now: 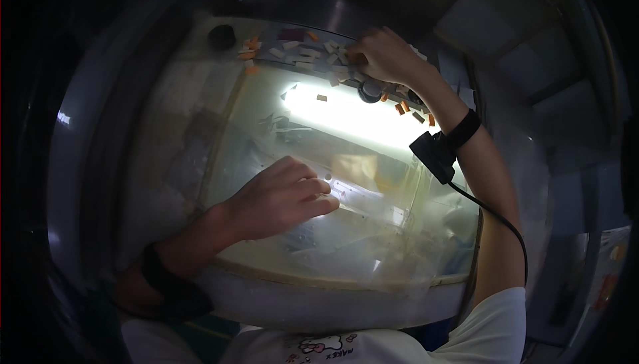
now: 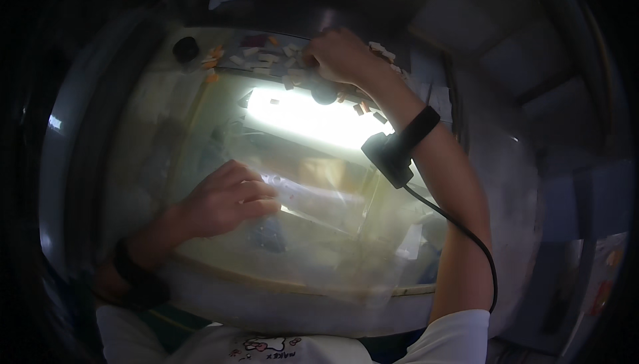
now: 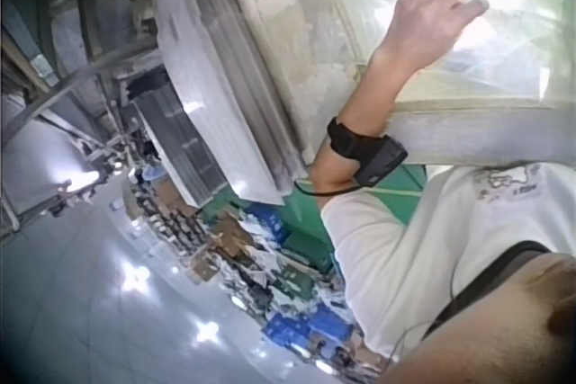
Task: Aligning and marking components on a light table and handling a large industrial panel.
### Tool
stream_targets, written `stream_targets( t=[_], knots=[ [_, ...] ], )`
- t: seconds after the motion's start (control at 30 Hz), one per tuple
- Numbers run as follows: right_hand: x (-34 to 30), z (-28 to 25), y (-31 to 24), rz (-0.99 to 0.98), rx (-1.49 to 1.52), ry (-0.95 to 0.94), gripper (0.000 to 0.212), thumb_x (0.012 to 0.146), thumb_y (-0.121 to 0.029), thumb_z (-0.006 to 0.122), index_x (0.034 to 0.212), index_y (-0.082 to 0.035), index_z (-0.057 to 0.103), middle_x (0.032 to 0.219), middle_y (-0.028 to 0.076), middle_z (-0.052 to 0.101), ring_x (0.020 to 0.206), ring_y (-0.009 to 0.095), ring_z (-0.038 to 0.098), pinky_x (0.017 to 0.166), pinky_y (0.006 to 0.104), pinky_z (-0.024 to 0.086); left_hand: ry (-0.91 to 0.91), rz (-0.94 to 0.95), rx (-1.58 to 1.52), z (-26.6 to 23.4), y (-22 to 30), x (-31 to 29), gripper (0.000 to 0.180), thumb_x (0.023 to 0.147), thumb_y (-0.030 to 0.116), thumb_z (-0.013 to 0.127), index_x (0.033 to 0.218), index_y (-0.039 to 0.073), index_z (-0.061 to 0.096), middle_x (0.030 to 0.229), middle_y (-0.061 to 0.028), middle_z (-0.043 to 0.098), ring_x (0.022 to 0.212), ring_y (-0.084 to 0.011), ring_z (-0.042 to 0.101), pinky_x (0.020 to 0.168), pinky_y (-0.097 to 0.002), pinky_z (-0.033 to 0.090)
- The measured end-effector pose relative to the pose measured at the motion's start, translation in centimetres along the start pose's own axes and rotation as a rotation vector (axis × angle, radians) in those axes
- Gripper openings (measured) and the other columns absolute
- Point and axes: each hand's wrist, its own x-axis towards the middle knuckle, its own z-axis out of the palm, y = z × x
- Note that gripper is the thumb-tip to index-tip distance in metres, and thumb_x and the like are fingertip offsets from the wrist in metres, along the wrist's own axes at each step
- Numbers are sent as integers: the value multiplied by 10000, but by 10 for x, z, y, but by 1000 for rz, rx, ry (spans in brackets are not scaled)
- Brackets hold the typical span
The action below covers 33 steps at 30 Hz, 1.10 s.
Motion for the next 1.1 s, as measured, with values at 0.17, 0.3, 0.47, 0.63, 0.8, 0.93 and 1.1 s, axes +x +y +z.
stream_targets(
  t=[0.17, 0.3, 0.47, 0.63, 0.8, 0.93, 1.1],
  knots=[
    [2, -3, -4, 124, 89, -110, 118, 604, -66, 622, 716, -96, 643, 718, 82, 598, 674, 250, 579, 628, 347, 464, 2, -5, -9, -1, 1, 1, 191, 672, 101, 584, 862, 99, 610, 839, -9, 558, 789, -150, 526, 694, -280, 405],
    [-5, -13, 2, 151, 33, -27, 129, 594, -58, 618, 718, -85, 642, 736, 78, 611, 672, 246, 581, 644, 343, 467, 12, -4, -15, 0, 1, 4, 195, 670, 100, 586, 864, 94, 608, 841, -8, 559, 788, -151, 526, 693, -278, 405],
    [-33, -75, -35, 307, 315, 87, 71, 648, -115, 638, 706, -77, 648, 705, 66, 612, 670, 198, 583, 626, 319, 459, 15, -28, -1, -1, 3, 5, 188, 681, 92, 575, 867, 90, 604, 836, -7, 560, 782, -151, 527, 693, -276, 406],
    [-60, -63, -96, 192, 685, -260, 91, 681, -110, 658, 677, -41, 600, 657, 30, 555, 629, 122, 514, 547, 265, 411, -23, -93, -11, 0, -2, -2, 200, 696, 76, 567, 893, 87, 603, 896, -33, 555, 844, -179, 518, 719, -303, 413],
    [-74, -45, -119, 261, 665, -342, 92, 679, -119, 632, 711, -36, 609, 677, 63, 576, 658, 155, 546, 582, 283, 432, -32, -190, -59, -2, 7, 5, 210, 746, 73, 549, 948, 99, 600, 1003, -81, 524, 918, -237, 504, 790, -328, 412],
    [-67, -47, -126, 285, 640, -536, 100, 669, -121, 631, 709, -30, 622, 668, 74, 586, 664, 166, 560, 588, 293, 441, -91, -245, -102, -4, 8, 5, 199, 782, 101, 541, 974, 99, 591, 1042, -97, 497, 950, -260, 490, 825, -339, 406],
    [-65, -40, -130, 309, 634, -576, 117, 666, -134, 644, 710, -28, 623, 664, 81, 587, 669, 174, 563, 596, 294, 444, -108, -272, -120, -6, 10, 6, 196, 801, 119, 531, 990, 100, 581, 1033, -97, 494, 966, -263, 479, 828, -339, 402]
  ],
)
